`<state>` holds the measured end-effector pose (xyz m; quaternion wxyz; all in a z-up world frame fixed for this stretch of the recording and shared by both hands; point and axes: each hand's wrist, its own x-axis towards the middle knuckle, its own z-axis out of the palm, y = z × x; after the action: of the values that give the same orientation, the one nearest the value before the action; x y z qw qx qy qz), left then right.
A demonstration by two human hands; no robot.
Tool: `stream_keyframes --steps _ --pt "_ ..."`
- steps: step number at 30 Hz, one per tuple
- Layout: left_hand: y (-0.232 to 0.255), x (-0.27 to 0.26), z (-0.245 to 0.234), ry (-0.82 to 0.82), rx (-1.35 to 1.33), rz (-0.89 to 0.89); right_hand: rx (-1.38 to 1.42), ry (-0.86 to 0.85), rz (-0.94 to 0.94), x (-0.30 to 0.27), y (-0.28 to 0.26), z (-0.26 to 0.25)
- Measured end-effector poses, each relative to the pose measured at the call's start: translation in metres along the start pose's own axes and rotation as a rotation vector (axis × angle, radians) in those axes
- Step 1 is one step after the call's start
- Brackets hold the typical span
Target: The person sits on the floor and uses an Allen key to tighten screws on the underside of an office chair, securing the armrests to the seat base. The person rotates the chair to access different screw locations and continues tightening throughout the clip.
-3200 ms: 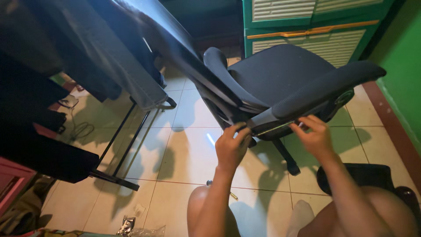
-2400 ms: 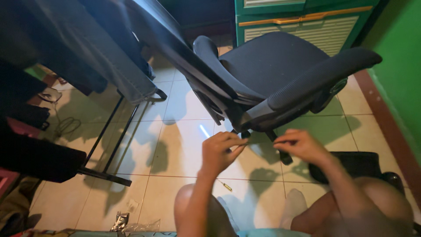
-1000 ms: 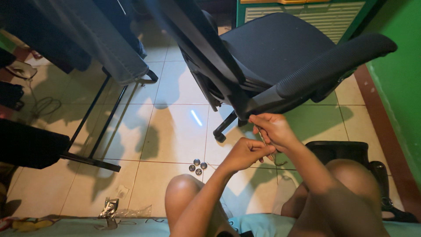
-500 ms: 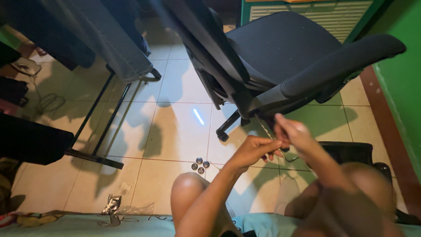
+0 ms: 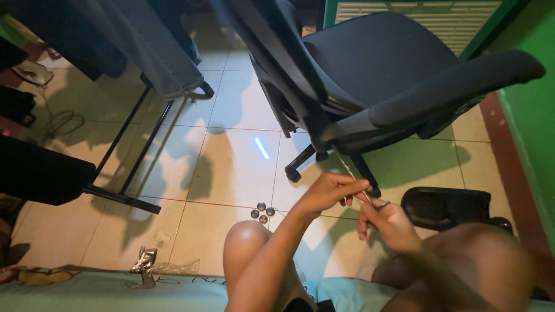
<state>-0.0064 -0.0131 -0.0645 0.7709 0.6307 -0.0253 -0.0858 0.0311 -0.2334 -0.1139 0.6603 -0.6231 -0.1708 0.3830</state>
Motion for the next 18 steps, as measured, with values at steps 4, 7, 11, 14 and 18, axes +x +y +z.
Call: stream_keyframes --steps 4,7,11,14,18 --pt "0.000 0.001 -0.004 0.005 -0.013 -0.024 0.161 0.019 -0.157 0.000 -0.006 0.015" --pt "-0.001 0.001 -0.014 0.016 0.039 -0.028 0.156 0.115 -0.139 0.000 -0.012 0.027" --pt "0.005 -0.003 -0.043 0.228 -0.022 -0.054 0.039 0.142 -0.182 0.002 -0.020 0.039" --pt "0.015 0.003 -0.056 0.385 -0.379 -0.081 0.200 0.118 -0.115 0.000 -0.029 0.042" --pt "0.022 0.020 -0.057 0.527 -0.444 -0.105 0.351 0.108 -0.018 0.001 -0.037 0.045"
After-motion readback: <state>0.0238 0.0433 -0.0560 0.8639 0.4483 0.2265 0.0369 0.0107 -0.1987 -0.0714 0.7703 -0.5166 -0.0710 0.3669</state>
